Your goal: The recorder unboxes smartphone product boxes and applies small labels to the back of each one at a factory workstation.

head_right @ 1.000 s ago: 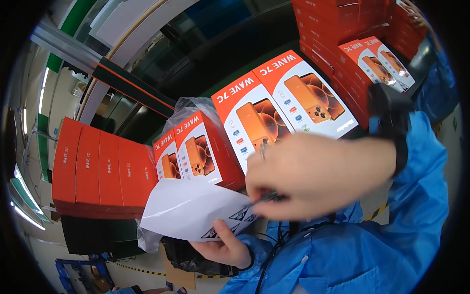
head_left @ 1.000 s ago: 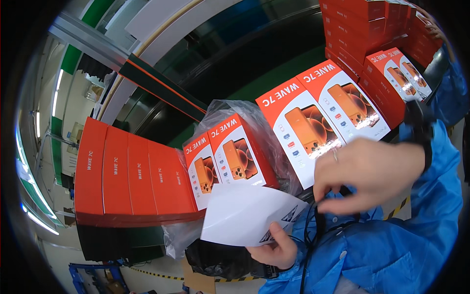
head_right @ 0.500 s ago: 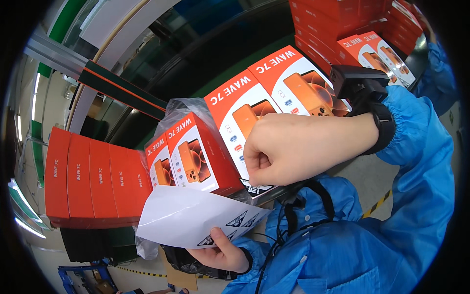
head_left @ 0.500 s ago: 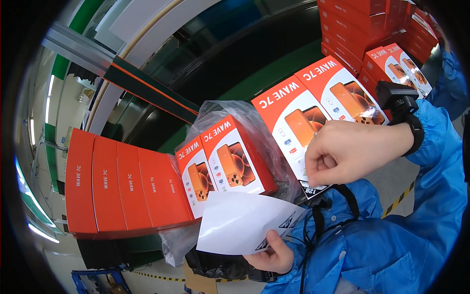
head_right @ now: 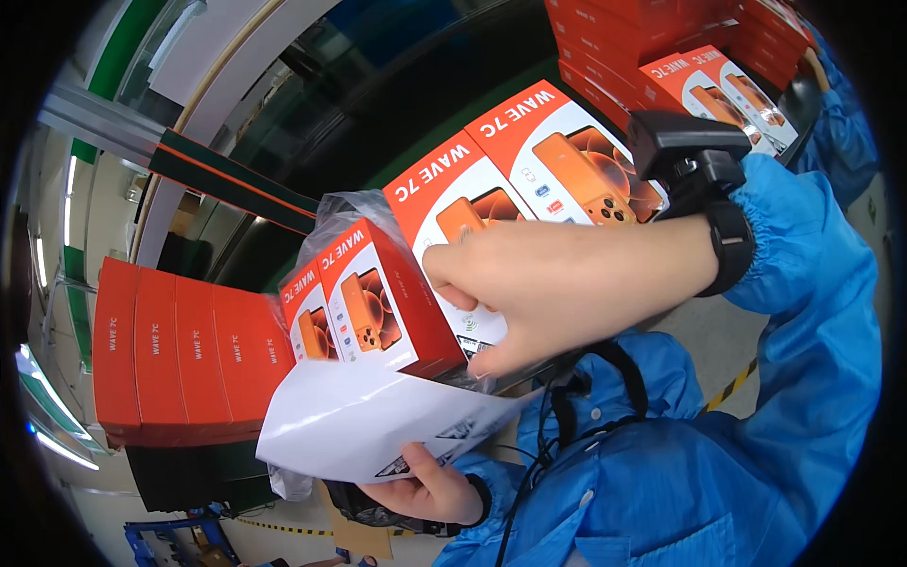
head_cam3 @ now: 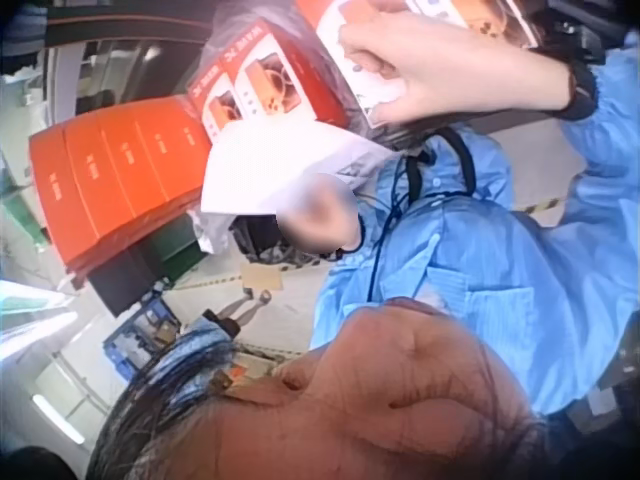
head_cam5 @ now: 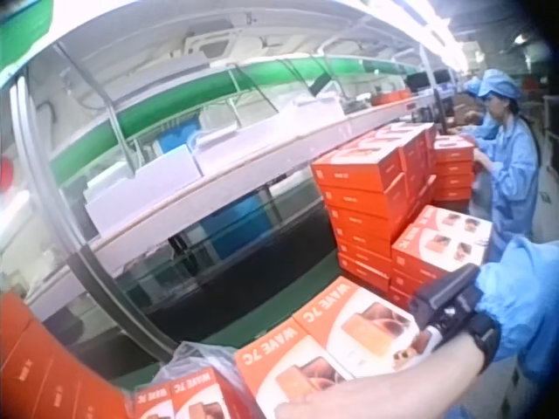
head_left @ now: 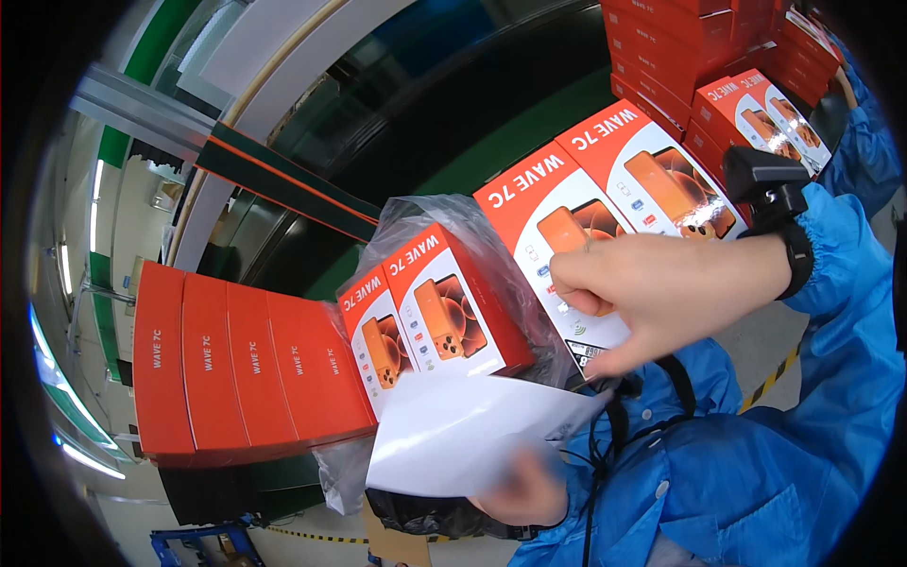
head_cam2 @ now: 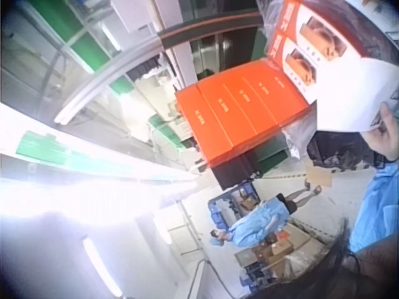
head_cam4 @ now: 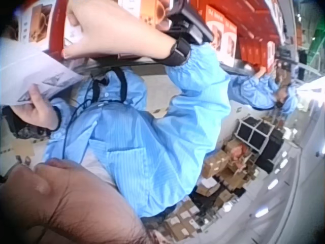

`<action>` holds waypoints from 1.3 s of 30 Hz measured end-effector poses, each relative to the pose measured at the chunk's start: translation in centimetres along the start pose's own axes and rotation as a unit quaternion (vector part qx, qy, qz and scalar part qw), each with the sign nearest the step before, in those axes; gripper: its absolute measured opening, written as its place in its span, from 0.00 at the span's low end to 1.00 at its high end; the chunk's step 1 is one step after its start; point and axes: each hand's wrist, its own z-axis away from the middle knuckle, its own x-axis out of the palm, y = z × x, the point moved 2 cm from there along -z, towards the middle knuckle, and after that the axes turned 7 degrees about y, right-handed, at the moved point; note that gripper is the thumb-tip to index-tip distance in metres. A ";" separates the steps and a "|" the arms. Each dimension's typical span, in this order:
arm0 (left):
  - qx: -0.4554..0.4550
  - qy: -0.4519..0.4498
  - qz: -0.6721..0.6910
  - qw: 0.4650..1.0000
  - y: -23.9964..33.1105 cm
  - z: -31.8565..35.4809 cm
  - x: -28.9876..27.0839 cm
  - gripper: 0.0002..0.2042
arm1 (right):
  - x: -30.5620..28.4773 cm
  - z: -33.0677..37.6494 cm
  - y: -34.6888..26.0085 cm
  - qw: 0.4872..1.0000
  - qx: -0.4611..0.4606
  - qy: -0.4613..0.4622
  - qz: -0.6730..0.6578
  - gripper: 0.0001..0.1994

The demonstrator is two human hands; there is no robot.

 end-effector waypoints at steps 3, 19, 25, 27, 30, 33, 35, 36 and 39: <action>-0.067 -0.085 0.093 0.990 0.4 0.4 0.1 0.28 | -0.6 0.3 -2.4 0.907 0.187 -0.191 -0.325 0.18; -0.011 -0.084 0.108 0.990 2.0 1.6 0.7 0.15 | 2.4 3.9 -5.3 0.971 -0.171 0.148 -0.070 0.09; -0.019 -0.126 0.047 0.991 2.7 2.6 0.6 0.24 | 2.7 4.8 -5.3 0.966 -0.210 0.121 -0.090 0.12; -0.010 -0.147 0.024 0.989 2.5 2.5 0.3 0.20 | 2.8 5.1 -5.2 0.968 -0.184 0.123 -0.117 0.11; 0.057 -0.153 0.033 0.986 2.0 2.5 0.5 0.17 | 2.5 5.3 -5.1 0.977 -0.121 0.103 -0.143 0.08; 0.068 -0.164 0.014 0.984 2.3 2.5 0.9 0.15 | 1.8 5.6 -4.7 0.983 -0.069 0.049 -0.163 0.06; 0.063 -0.163 0.022 0.984 2.4 2.2 1.6 0.08 | 1.3 5.8 -4.3 0.978 -0.056 0.054 -0.193 0.06; 0.062 -0.167 0.027 0.984 2.8 2.1 2.2 0.08 | 0.9 5.8 -3.9 0.972 -0.047 0.057 -0.222 0.06; 0.237 -0.195 -0.139 0.942 3.6 2.5 3.0 0.16 | -0.6 5.7 -3.4 0.972 -0.028 -0.004 -0.235 0.06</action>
